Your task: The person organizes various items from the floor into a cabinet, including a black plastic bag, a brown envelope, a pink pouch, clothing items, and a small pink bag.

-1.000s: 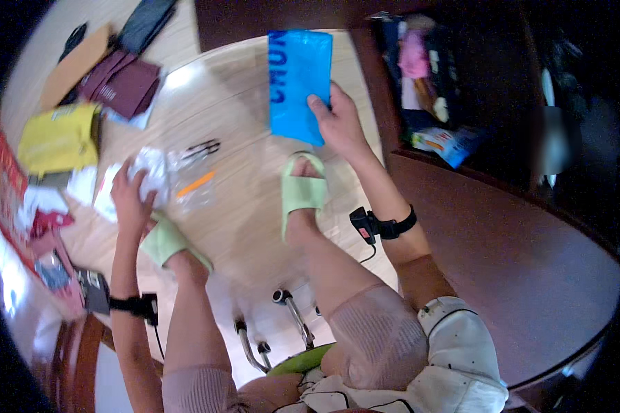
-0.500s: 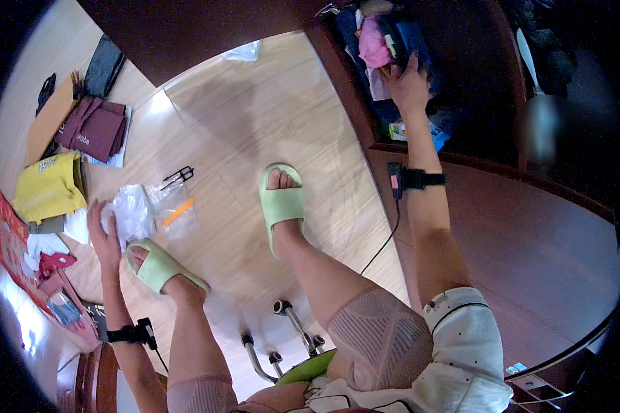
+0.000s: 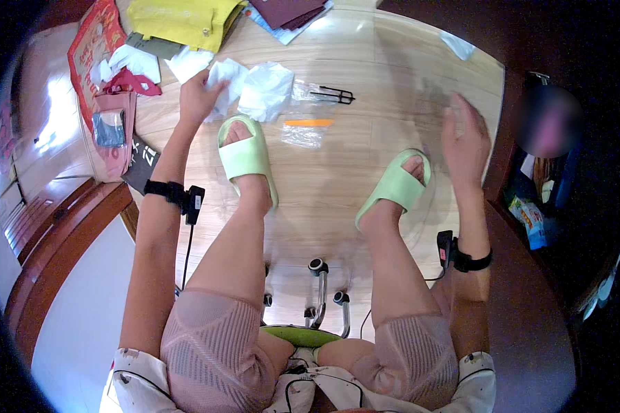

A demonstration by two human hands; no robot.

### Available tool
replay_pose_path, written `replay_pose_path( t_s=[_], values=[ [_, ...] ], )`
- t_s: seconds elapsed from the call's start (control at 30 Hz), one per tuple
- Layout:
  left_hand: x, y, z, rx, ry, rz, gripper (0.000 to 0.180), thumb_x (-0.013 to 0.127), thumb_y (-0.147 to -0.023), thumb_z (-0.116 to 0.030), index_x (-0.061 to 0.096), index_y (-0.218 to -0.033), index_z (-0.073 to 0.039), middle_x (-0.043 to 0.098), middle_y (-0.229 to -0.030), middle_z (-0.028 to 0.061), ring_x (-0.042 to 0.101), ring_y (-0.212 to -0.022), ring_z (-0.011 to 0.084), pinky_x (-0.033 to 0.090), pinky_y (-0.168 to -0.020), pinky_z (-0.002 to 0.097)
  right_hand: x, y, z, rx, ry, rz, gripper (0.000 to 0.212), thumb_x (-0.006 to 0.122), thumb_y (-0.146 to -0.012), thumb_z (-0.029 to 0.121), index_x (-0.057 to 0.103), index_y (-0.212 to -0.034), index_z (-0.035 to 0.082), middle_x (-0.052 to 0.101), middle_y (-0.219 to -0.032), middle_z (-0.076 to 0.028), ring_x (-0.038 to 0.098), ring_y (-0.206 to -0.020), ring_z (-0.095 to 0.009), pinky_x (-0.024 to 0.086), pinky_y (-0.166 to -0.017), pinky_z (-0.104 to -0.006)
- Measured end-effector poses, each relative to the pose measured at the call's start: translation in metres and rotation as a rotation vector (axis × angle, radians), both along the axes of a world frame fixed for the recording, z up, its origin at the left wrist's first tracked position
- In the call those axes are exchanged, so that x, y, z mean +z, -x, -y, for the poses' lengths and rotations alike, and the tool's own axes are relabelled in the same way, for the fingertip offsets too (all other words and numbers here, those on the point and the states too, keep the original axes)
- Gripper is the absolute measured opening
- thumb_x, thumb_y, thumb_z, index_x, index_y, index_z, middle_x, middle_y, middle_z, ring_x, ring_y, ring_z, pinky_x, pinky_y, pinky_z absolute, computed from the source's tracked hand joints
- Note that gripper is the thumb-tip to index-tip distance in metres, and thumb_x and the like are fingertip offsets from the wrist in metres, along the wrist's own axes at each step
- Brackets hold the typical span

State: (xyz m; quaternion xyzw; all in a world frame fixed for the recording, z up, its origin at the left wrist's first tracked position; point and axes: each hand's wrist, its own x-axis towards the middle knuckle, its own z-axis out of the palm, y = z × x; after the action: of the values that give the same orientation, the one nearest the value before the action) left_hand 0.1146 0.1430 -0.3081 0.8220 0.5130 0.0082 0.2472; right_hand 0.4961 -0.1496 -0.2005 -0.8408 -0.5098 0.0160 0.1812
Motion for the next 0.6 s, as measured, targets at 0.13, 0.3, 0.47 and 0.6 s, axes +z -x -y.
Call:
replay_pose_path(
  t_s=[0.13, 0.3, 0.47, 0.6],
  values=[
    [0.049, -0.031, 0.009, 0.134, -0.073, 0.136, 0.036, 0.062, -0.089, -0.034, 0.064, -0.080, 0.001, 0.058, -0.059, 0.0101, 0.055, -0.054, 0.0182, 0.042, -0.052, 0.0349, 0.004, 0.049, -0.034, 0.147, 0.065, -0.486, 0.029, 0.061, -0.086, 0.016, 0.062, -0.113, 0.006, 0.065, -0.108, -0.015, 0.062, -0.101, -0.032, 0.049, -0.087, -0.0392],
    [0.074, -0.074, 0.040, 0.406, 0.440, 0.751, 0.038, 0.050, -0.099, -0.031, 0.065, -0.090, 0.002, 0.059, -0.069, -0.0030, 0.047, -0.060, 0.0026, 0.040, -0.052, 0.0215, -0.015, 0.112, -0.084, 0.033, -0.010, -1.510, 0.058, 0.069, -0.083, 0.022, 0.047, -0.131, -0.001, 0.061, -0.116, -0.019, 0.063, -0.099, -0.021, 0.052, -0.082, -0.0374],
    [0.085, -0.099, 0.076, 0.251, 0.584, 0.712, 0.030, 0.048, -0.099, -0.021, 0.056, -0.113, 0.005, 0.063, -0.094, 0.0050, 0.055, -0.083, 0.0082, 0.047, -0.075, 0.0250, -0.003, 0.135, -0.121, -0.100, 0.097, -1.797, 0.049, 0.061, -0.086, 0.011, 0.044, -0.129, -0.005, 0.060, -0.115, -0.017, 0.063, -0.096, -0.020, 0.053, -0.081, -0.0366],
    [0.102, -0.112, 0.094, -0.087, -0.067, 0.578, 0.044, 0.054, -0.092, -0.018, 0.048, -0.132, -0.001, 0.048, -0.130, 0.0205, 0.046, -0.121, 0.0281, 0.034, -0.105, 0.0353, -0.027, 0.129, -0.112, -0.169, 0.009, -1.695, 0.034, 0.053, -0.088, 0.005, 0.049, -0.121, -0.001, 0.062, -0.105, -0.009, 0.064, -0.089, -0.016, 0.055, -0.071, -0.0294]
  ],
)
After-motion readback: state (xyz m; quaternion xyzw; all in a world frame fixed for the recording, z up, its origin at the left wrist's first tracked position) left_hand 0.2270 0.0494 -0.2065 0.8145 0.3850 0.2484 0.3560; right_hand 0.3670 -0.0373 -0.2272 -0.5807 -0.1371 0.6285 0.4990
